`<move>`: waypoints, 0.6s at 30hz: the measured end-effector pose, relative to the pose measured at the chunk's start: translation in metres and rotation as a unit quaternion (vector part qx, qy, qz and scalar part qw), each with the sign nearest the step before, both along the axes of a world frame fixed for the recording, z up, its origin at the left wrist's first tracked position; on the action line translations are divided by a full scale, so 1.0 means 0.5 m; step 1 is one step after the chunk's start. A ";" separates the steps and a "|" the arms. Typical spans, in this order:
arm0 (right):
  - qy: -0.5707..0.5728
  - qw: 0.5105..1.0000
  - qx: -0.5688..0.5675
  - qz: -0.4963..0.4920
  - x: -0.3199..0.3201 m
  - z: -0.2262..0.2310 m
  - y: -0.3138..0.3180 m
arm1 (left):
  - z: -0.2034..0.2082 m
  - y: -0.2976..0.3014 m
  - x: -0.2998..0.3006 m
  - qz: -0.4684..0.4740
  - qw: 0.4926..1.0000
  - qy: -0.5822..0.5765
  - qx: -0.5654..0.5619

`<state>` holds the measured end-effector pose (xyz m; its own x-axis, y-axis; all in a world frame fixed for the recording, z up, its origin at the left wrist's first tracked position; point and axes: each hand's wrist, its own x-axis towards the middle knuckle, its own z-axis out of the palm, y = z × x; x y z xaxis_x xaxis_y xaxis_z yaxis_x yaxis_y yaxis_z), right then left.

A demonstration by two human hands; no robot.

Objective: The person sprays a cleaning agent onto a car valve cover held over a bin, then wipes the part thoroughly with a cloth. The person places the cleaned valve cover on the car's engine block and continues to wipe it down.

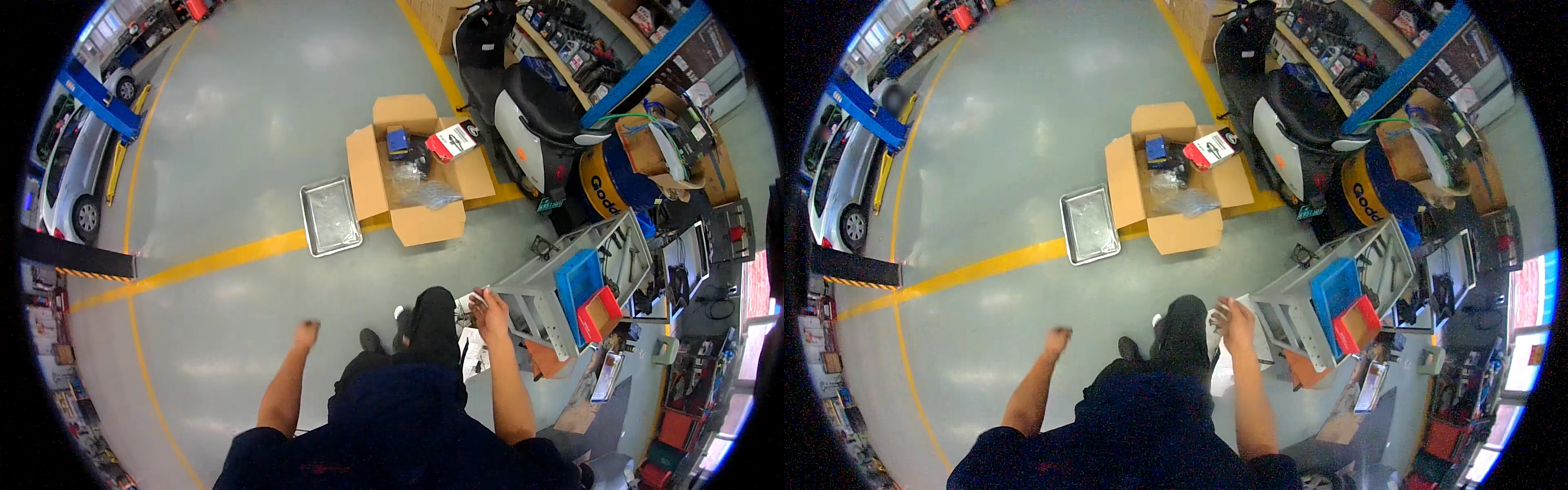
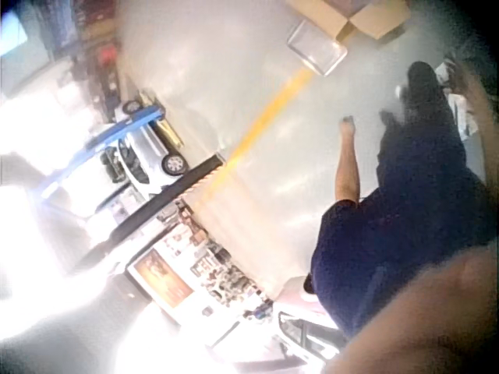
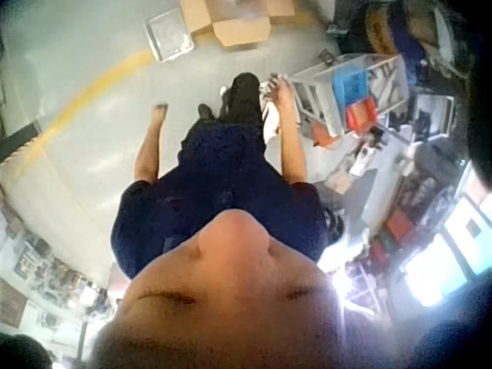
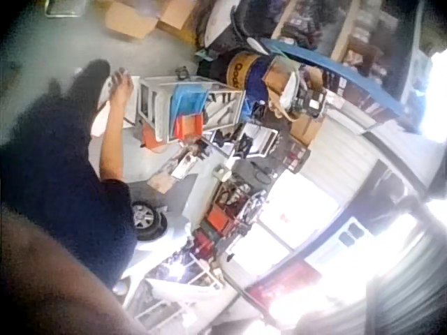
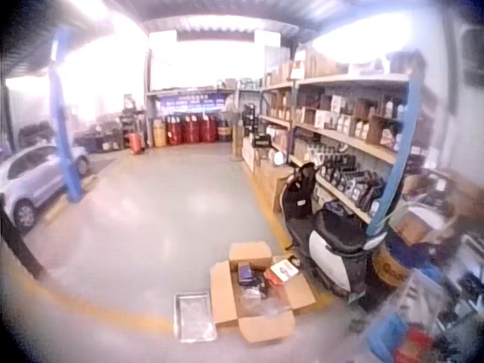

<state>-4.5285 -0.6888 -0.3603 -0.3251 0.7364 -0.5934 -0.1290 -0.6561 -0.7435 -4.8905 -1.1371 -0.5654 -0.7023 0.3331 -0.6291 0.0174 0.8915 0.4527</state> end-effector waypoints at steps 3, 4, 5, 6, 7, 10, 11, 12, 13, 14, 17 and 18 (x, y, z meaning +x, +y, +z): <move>-0.033 0.999 -0.008 0.013 -0.111 -0.085 0.149 | 0.223 0.287 -0.125 0.174 0.937 -0.067 0.295; -0.037 0.999 -0.028 0.022 -0.153 -0.127 0.208 | 0.282 0.327 -0.131 0.160 0.937 -0.064 0.303; -0.033 0.998 -0.041 0.030 -0.202 -0.177 0.272 | 0.332 0.379 -0.150 0.142 0.936 -0.054 0.319; -0.070 0.995 -0.063 0.040 -0.244 -0.240 0.324 | 0.339 0.411 -0.163 0.136 0.936 -0.054 0.320; -0.095 0.991 -0.079 0.048 -0.288 -0.313 0.379 | 0.317 0.410 -0.168 0.117 0.957 -0.031 0.262; -0.200 0.966 -0.144 0.076 -0.403 -0.547 0.525 | 0.221 0.325 -0.102 0.168 0.982 -0.030 0.083; -0.239 0.950 -0.176 0.093 -0.447 -0.616 0.555 | 0.185 0.237 -0.034 0.241 0.968 -0.063 0.022; -0.224 0.952 -0.180 0.105 -0.507 -0.674 0.584 | 0.175 0.162 0.014 0.269 0.962 -0.052 -0.008; -0.217 0.953 -0.178 0.112 -0.551 -0.729 0.618 | 0.185 0.142 0.043 0.271 0.959 -0.071 -0.045; -0.236 0.947 -0.180 0.124 -0.564 -0.795 0.654 | 0.222 0.158 0.073 0.239 0.954 -0.119 -0.136; -0.304 0.926 -0.210 0.075 -0.657 -0.924 0.726 | 0.287 0.206 0.091 0.336 0.884 -0.257 -0.199; -0.338 0.910 -0.232 0.063 -0.688 -0.952 0.737 | 0.292 0.215 0.087 0.342 0.874 -0.269 -0.214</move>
<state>-4.8724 -0.3205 -0.8363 0.1658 0.3372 -0.9267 0.3527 -0.8978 -0.2636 -4.8468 -1.0298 -0.4192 -0.2088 -0.3969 -0.8938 -0.6992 0.6996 -0.1473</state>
